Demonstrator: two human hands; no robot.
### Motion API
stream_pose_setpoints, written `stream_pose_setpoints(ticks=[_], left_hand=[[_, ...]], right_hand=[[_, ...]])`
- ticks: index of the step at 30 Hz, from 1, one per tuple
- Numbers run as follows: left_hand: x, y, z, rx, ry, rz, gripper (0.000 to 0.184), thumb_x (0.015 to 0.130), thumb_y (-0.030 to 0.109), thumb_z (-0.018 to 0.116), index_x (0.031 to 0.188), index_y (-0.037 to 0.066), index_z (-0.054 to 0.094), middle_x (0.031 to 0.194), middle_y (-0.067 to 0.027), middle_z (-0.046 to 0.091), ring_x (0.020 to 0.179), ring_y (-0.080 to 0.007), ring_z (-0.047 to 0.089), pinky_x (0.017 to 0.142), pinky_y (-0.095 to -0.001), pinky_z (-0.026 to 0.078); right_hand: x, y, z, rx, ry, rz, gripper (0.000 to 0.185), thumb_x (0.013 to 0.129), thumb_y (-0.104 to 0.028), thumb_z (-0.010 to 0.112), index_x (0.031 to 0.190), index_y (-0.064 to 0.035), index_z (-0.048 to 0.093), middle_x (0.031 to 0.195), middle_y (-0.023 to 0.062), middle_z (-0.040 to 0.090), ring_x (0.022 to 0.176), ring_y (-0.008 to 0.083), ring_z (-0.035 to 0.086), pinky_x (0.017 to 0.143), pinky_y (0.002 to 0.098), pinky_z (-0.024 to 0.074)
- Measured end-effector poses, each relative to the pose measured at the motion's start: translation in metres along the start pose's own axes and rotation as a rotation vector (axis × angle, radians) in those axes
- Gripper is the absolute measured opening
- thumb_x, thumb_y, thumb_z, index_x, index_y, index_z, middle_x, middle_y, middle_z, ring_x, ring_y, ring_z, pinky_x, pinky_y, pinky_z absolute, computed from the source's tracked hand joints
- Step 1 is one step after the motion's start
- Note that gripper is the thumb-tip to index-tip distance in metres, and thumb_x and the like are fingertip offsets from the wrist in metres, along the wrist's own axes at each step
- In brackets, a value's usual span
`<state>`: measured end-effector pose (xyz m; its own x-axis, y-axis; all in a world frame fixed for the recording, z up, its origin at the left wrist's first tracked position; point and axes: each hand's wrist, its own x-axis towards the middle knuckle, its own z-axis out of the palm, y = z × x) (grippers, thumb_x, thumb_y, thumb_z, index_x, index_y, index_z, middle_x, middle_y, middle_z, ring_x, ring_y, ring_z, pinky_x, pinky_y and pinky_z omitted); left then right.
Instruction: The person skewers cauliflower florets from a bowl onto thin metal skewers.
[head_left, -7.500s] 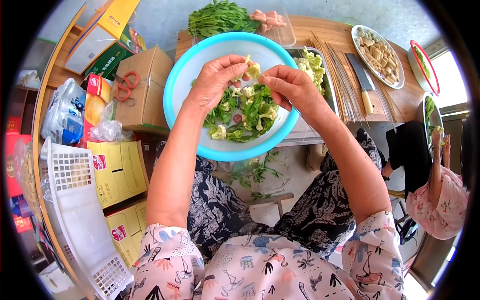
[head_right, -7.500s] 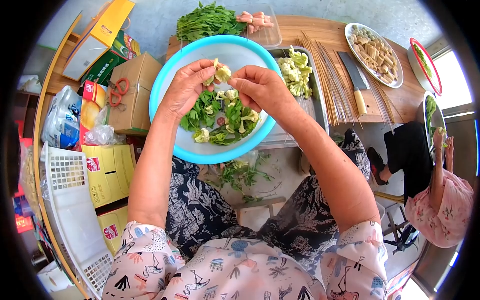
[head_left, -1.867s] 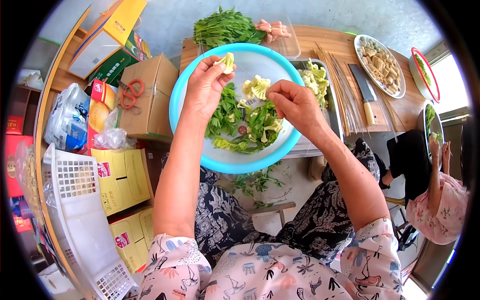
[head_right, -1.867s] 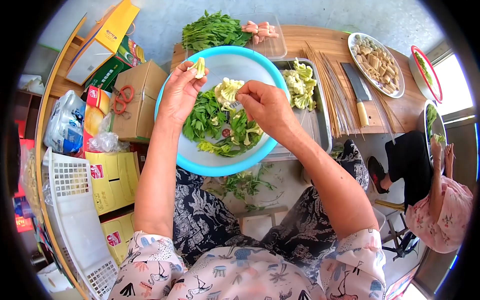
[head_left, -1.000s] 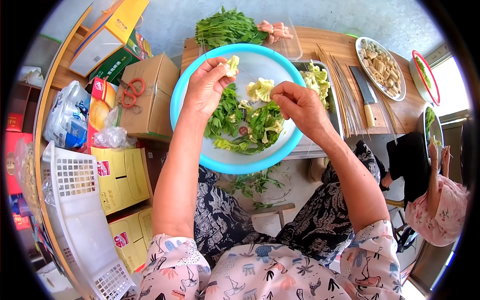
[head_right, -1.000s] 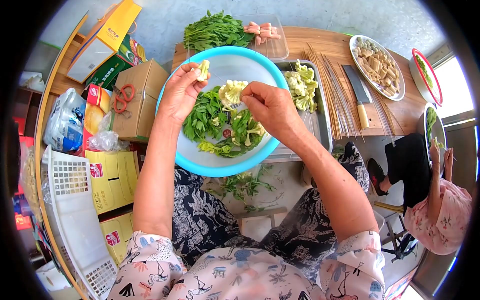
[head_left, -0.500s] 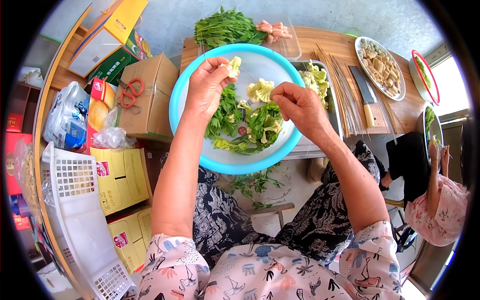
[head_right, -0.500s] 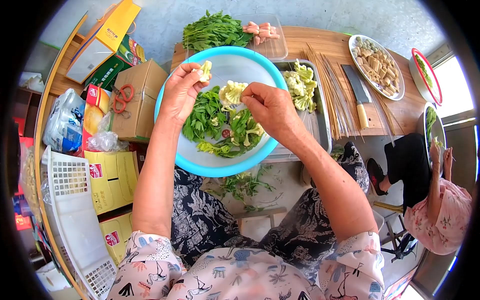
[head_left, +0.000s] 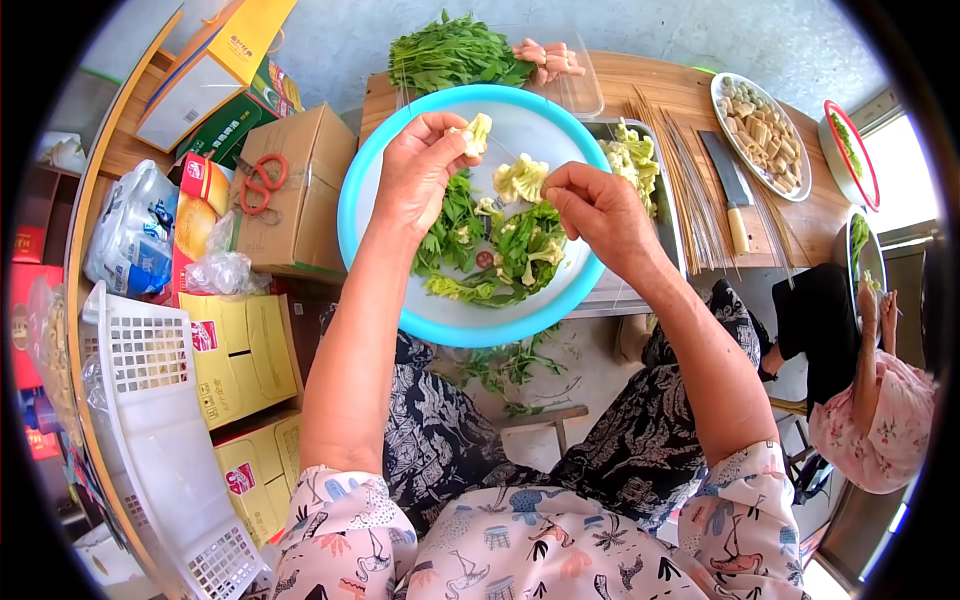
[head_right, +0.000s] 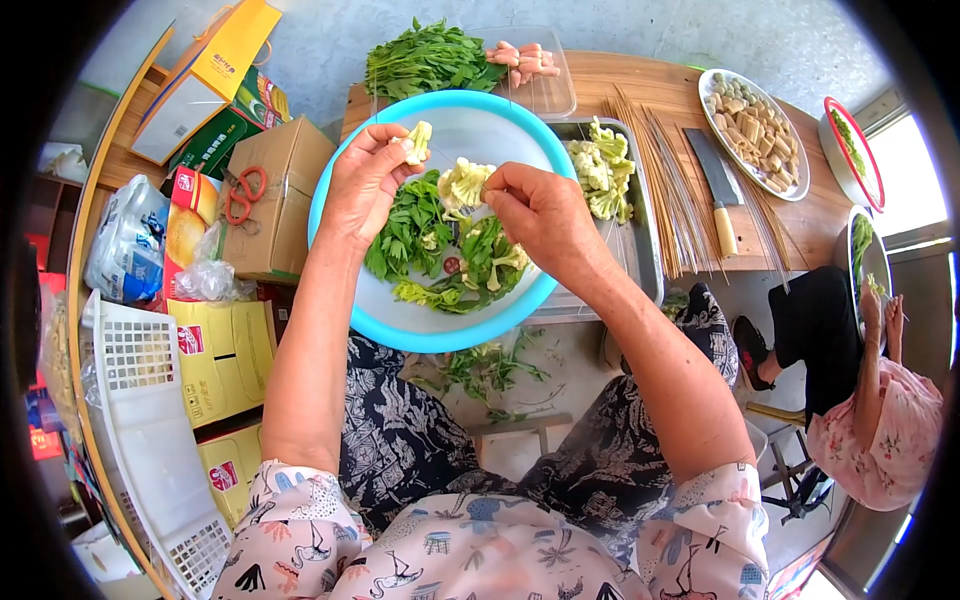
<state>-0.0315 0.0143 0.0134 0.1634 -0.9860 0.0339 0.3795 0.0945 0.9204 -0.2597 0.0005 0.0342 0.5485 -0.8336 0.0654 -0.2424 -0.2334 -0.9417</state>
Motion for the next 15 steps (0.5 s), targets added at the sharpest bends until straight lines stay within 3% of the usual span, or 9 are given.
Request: stream_pose_setpoints(ticks=[10, 13, 15], left_hand=[[-0.007, -0.009, 0.015, 0.089, -0.082, 0.002, 0.014, 0.085, 0.007, 0.065, 0.098, 0.006, 0.058, 0.096, -0.0048, 0.063, 0.086, -0.0133, 0.059, 0.078, -0.0286, 0.049], [-0.010, -0.006, 0.022, 0.108, -0.043, 0.079, 0.018, 0.087, 0.013, 0.065, 0.102, 0.007, 0.057, 0.100, -0.0051, 0.062, 0.089, -0.0129, 0.058, 0.082, -0.0300, 0.048], [-0.012, 0.000, 0.025, -0.001, -0.075, 0.000, 0.024, 0.088, 0.019, 0.064, 0.108, 0.007, 0.056, 0.104, -0.0067, 0.062, 0.096, -0.0143, 0.058, 0.088, -0.0327, 0.046]], right_hand=[[0.007, 0.002, -0.001, 0.051, -0.007, 0.041, 0.013, 0.089, -0.012, 0.057, 0.084, -0.0008, 0.060, 0.059, 0.0014, 0.053, 0.052, 0.0067, 0.049, 0.048, 0.0244, 0.0387], [0.007, 0.000, -0.002, 0.187, -0.043, 0.116, 0.013, 0.091, -0.013, 0.056, 0.084, -0.0027, 0.060, 0.059, -0.0005, 0.052, 0.051, 0.0052, 0.046, 0.046, 0.0224, 0.0347], [0.006, -0.001, -0.003, 0.341, -0.070, 0.174, 0.013, 0.092, -0.015, 0.055, 0.085, -0.0047, 0.060, 0.058, -0.0030, 0.049, 0.050, 0.0037, 0.042, 0.045, 0.0203, 0.0309]])
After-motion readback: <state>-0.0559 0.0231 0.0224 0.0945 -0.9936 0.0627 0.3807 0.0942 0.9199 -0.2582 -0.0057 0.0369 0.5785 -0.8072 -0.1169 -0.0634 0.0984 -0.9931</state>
